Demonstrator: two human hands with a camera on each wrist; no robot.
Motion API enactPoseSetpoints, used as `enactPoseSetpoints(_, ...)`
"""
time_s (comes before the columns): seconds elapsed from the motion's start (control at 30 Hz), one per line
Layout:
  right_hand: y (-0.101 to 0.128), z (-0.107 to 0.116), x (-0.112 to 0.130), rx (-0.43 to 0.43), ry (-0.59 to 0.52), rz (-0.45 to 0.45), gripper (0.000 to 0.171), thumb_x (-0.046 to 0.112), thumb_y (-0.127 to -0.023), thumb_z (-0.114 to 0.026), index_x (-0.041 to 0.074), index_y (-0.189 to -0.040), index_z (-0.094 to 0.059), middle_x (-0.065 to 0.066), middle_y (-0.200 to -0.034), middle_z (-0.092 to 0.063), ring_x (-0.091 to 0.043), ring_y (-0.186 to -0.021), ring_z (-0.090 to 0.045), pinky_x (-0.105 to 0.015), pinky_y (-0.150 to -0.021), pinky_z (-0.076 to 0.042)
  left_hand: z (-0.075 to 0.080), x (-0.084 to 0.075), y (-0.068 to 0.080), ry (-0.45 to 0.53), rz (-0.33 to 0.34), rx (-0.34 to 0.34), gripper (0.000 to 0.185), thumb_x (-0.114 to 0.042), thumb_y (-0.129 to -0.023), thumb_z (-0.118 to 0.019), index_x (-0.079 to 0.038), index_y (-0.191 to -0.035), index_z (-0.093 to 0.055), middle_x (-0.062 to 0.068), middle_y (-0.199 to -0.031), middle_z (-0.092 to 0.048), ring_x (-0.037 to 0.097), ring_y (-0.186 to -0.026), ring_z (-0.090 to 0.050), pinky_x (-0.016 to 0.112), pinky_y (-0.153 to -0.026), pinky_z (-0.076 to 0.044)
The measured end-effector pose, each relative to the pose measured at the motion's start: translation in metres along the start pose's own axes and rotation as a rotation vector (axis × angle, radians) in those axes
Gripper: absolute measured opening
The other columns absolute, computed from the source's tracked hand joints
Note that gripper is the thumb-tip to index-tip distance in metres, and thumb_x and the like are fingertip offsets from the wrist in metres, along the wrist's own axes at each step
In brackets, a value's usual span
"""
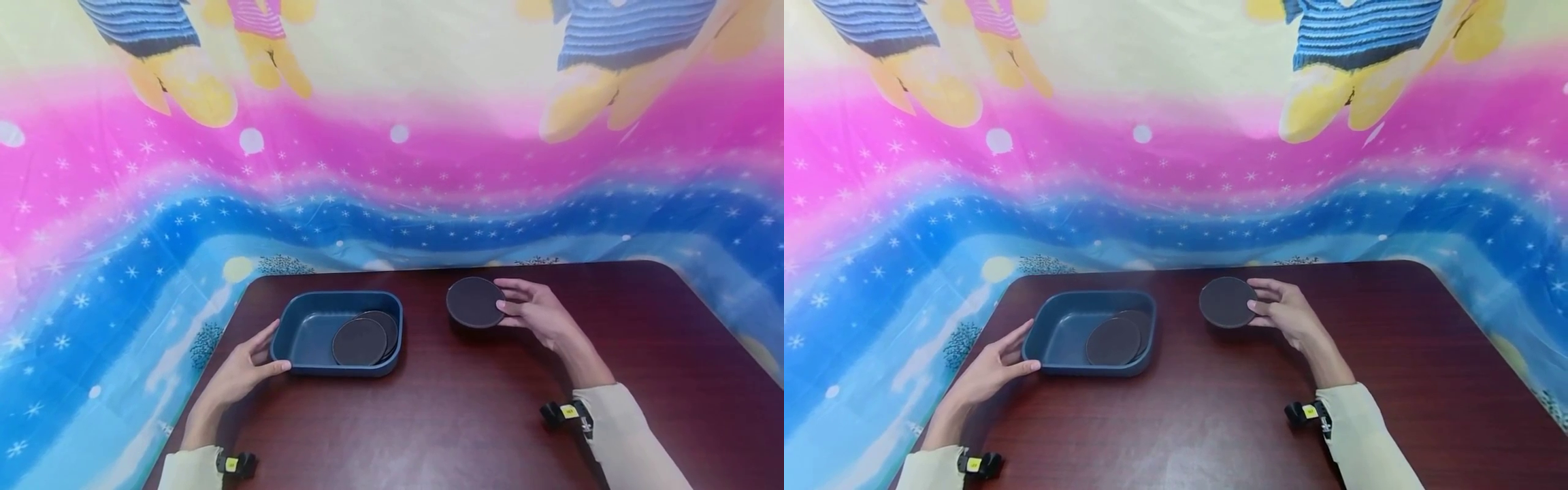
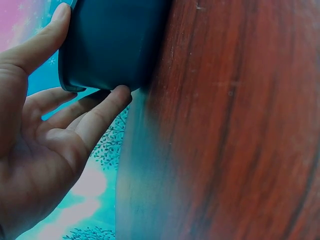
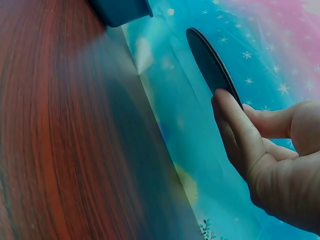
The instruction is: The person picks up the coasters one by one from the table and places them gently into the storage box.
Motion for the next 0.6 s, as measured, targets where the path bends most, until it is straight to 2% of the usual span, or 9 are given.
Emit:
enactPoseSetpoints(0.33,-0.002,-0.013,0.002,0.015,-0.004,0.006,0.064,-0.002,-0.106,-0.062,-0.007,-0.164,-0.035,-0.04,-0.155,-0.044,-0.007,-0.095,-0.077,-0.031,-0.086,-0.066,0.002,0.004,0.001,-0.007,0.005,-0.014,0.093,-0.028,-0.098,-0.081,-0.015,-0.172,-0.026,0.026,-0.168,-0.043,0.05,-0.142,-0.058,0.05,-0.102,-0.062)
enactPoseSetpoints(0.47,-0.001,-0.015,0.0,0.012,-0.001,-0.014,0.063,-0.001,-0.106,-0.062,-0.005,-0.164,-0.036,-0.039,-0.156,-0.045,-0.009,-0.094,-0.078,-0.032,-0.086,-0.066,-0.001,0.003,0.0,0.001,-0.008,-0.004,0.092,-0.028,-0.099,-0.08,-0.015,-0.172,-0.026,0.026,-0.168,-0.043,0.049,-0.142,-0.058,0.048,-0.102,-0.062)
enactPoseSetpoints(0.6,0.001,-0.021,-0.002,0.022,-0.01,-0.034,0.064,-0.001,-0.106,-0.064,-0.004,-0.163,-0.037,-0.038,-0.156,-0.045,-0.01,-0.095,-0.078,-0.032,-0.088,-0.066,-0.002,0.003,-0.001,0.015,0.009,-0.001,0.093,-0.028,-0.098,-0.081,-0.016,-0.172,-0.026,0.026,-0.167,-0.044,0.049,-0.142,-0.058,0.047,-0.102,-0.063)
Point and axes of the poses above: each hand's wrist, its own y-axis away from the middle knuckle, its own z-axis out of the back of the hand, x = y × z, the point moved 8 cm from there along -y, towards the middle knuckle
